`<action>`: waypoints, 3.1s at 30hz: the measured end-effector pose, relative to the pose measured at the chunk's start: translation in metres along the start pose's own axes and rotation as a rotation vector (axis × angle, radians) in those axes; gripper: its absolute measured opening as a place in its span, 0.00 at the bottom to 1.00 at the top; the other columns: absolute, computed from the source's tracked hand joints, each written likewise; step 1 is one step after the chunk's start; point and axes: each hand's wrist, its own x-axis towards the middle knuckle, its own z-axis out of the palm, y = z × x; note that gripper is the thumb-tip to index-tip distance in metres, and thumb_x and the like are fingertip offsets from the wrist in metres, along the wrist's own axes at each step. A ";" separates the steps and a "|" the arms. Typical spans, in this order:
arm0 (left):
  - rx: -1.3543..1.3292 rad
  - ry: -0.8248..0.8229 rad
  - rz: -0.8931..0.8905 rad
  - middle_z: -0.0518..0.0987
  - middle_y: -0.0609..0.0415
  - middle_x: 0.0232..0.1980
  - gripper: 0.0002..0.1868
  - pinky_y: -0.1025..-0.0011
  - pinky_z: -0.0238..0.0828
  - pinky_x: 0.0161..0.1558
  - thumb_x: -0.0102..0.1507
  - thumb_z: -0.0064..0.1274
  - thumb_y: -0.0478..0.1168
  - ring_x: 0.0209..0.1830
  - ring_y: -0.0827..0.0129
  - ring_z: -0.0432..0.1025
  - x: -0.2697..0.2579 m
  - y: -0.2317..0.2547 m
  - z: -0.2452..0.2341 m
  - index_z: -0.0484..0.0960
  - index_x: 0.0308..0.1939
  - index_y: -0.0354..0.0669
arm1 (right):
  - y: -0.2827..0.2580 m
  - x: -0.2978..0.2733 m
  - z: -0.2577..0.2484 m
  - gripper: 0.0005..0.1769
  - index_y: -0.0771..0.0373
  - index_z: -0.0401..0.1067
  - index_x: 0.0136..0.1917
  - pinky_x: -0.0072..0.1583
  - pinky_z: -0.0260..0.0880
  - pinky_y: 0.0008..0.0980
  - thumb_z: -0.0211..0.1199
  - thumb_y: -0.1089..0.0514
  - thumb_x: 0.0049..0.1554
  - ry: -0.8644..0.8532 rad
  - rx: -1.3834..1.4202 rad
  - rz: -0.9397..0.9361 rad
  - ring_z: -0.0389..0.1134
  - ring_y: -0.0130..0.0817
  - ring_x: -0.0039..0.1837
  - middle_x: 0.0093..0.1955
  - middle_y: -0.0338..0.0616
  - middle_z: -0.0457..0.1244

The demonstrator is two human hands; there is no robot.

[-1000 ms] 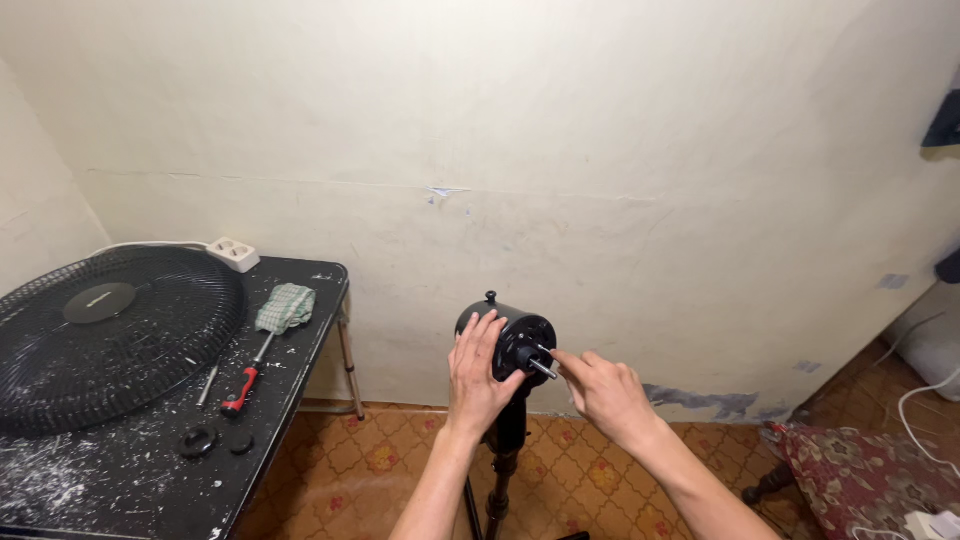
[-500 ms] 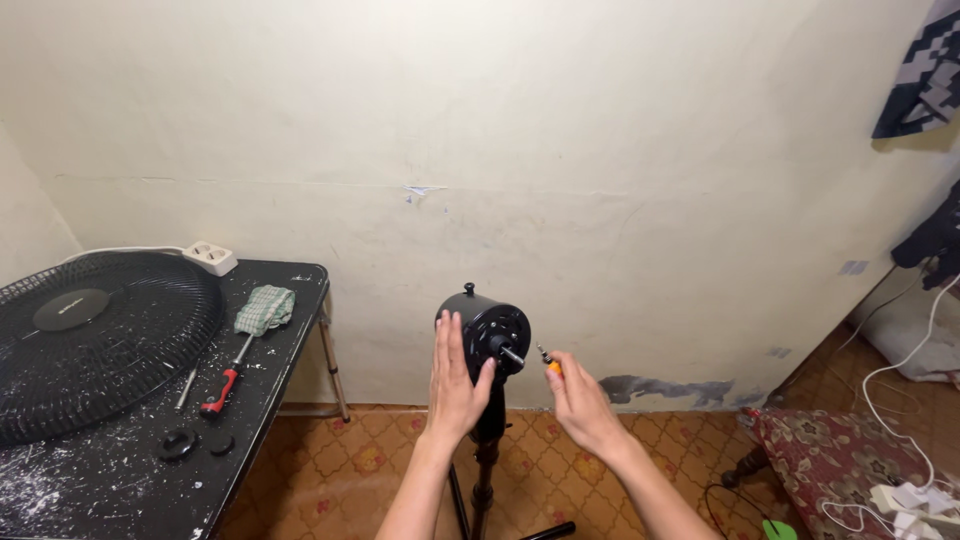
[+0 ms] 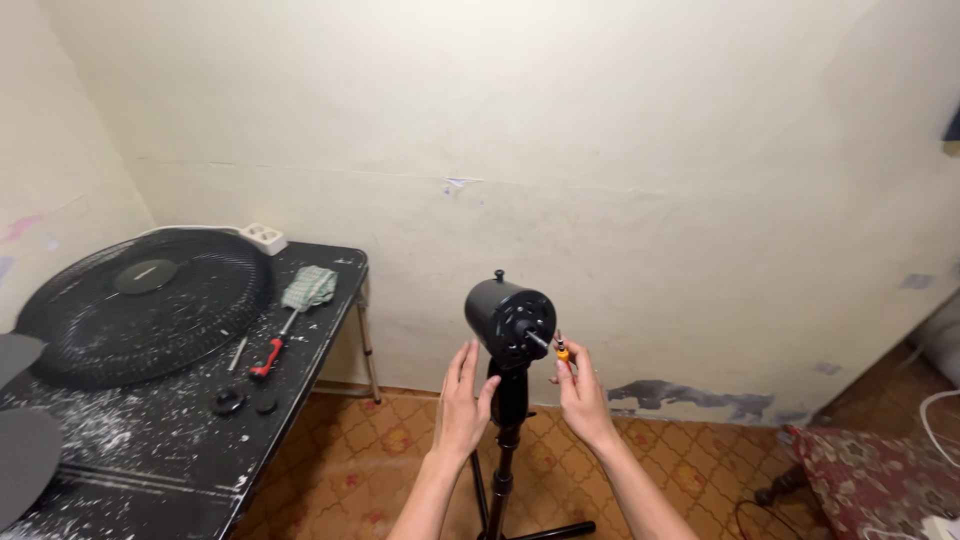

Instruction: The person uses a screwdriver to tighten screws on the motor housing of a standing fan. They then attach the front wire cage to the motor assembly and wipe the cage with a cloth. The fan blades and rear cage remain on the table.

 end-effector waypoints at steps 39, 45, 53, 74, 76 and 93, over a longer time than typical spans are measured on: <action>0.005 0.106 0.257 0.62 0.43 0.75 0.14 0.47 0.51 0.70 0.56 0.66 0.38 0.76 0.43 0.56 0.080 0.047 0.010 0.85 0.45 0.55 | -0.075 0.010 0.012 0.12 0.67 0.75 0.53 0.45 0.72 0.36 0.63 0.72 0.55 0.160 -0.213 -0.429 0.72 0.44 0.47 0.49 0.52 0.69; -0.054 0.119 0.253 0.62 0.42 0.75 0.15 0.45 0.51 0.71 0.54 0.66 0.36 0.76 0.41 0.56 0.074 0.047 0.012 0.84 0.44 0.53 | -0.061 0.008 0.016 0.08 0.69 0.72 0.50 0.49 0.72 0.35 0.62 0.72 0.56 0.195 -0.278 -0.468 0.71 0.45 0.49 0.47 0.50 0.68; -0.071 0.141 0.256 0.63 0.42 0.75 0.17 0.44 0.51 0.74 0.57 0.65 0.36 0.76 0.41 0.57 0.071 0.041 0.013 0.81 0.49 0.49 | -0.049 0.006 0.034 0.08 0.68 0.73 0.52 0.43 0.72 0.31 0.66 0.67 0.58 0.293 -0.189 -0.355 0.72 0.36 0.43 0.46 0.48 0.69; -0.023 0.049 0.311 0.62 0.42 0.75 0.25 0.48 0.57 0.72 0.58 0.65 0.38 0.76 0.42 0.58 0.073 0.033 -0.010 0.77 0.58 0.47 | -0.039 0.011 0.038 0.14 0.63 0.77 0.58 0.50 0.72 0.29 0.63 0.69 0.59 0.278 -0.069 -0.436 0.71 0.32 0.49 0.50 0.45 0.70; -0.018 0.063 0.304 0.63 0.43 0.75 0.24 0.48 0.58 0.72 0.58 0.65 0.38 0.75 0.43 0.58 0.072 0.034 -0.007 0.78 0.58 0.48 | -0.039 0.012 0.034 0.14 0.63 0.77 0.58 0.49 0.72 0.29 0.65 0.70 0.58 0.264 -0.124 -0.473 0.71 0.33 0.48 0.49 0.45 0.71; -0.027 0.093 0.265 0.63 0.43 0.76 0.23 0.49 0.57 0.74 0.57 0.65 0.36 0.76 0.43 0.59 0.074 0.036 -0.006 0.80 0.57 0.47 | -0.033 0.021 0.043 0.10 0.68 0.75 0.53 0.46 0.76 0.28 0.62 0.72 0.57 0.294 -0.097 -0.432 0.75 0.31 0.47 0.47 0.49 0.69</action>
